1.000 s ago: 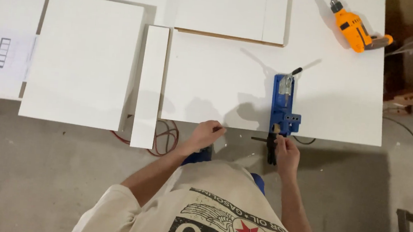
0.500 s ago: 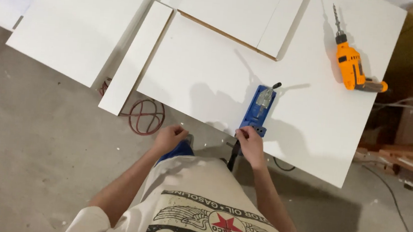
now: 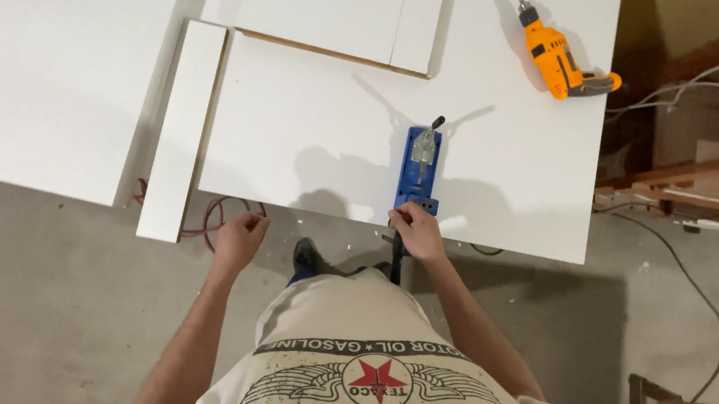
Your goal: The person uses a blue drill guide and an orange corded drill to drill holes into thin wooden strips clamped on a white workbench. They repeatedly position each strip, drill, remove it, and place it aside, then repeat the process with additional strips. The person also briefly handles white panels on the bench.
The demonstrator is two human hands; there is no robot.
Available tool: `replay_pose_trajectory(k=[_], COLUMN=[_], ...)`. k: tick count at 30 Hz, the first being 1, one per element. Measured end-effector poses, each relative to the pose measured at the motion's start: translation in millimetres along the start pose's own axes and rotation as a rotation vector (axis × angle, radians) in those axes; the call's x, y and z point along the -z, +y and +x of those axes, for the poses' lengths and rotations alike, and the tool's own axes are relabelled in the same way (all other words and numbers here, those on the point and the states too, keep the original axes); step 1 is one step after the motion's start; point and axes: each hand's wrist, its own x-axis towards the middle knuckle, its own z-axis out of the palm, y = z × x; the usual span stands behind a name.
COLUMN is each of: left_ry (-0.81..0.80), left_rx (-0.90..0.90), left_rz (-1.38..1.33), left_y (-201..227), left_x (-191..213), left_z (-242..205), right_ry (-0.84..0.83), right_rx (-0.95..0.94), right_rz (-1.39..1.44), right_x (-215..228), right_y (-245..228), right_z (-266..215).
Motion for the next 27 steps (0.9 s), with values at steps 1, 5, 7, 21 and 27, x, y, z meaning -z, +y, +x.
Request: replay_pose_trajectory(k=[1,5,7,21,27], left_ry=[-0.011,-0.064,-0.117,-0.242,-0.023], left_rx=[-0.02,-0.129,-0.156,-0.291,-0.229], left_rz=[0.009,-0.046,-0.083,0.733,0.74], left_y=[7,40,62,81,48], left_x=[9,39,48,-33,-81], left_z=[6,14,14,94,101], right_ry=[0.021,0.239,0.334,0.418,0.237], right_rx=[-0.011,0.044,0.089,0.004,-0.154], right_rz=[0.005,-0.004,-0.042,0.139,0.159], right_x=[-4,-24,-24,112,96], right_y=[1,3,-4,-29,8], right_z=[2,-1,-4,203,336])
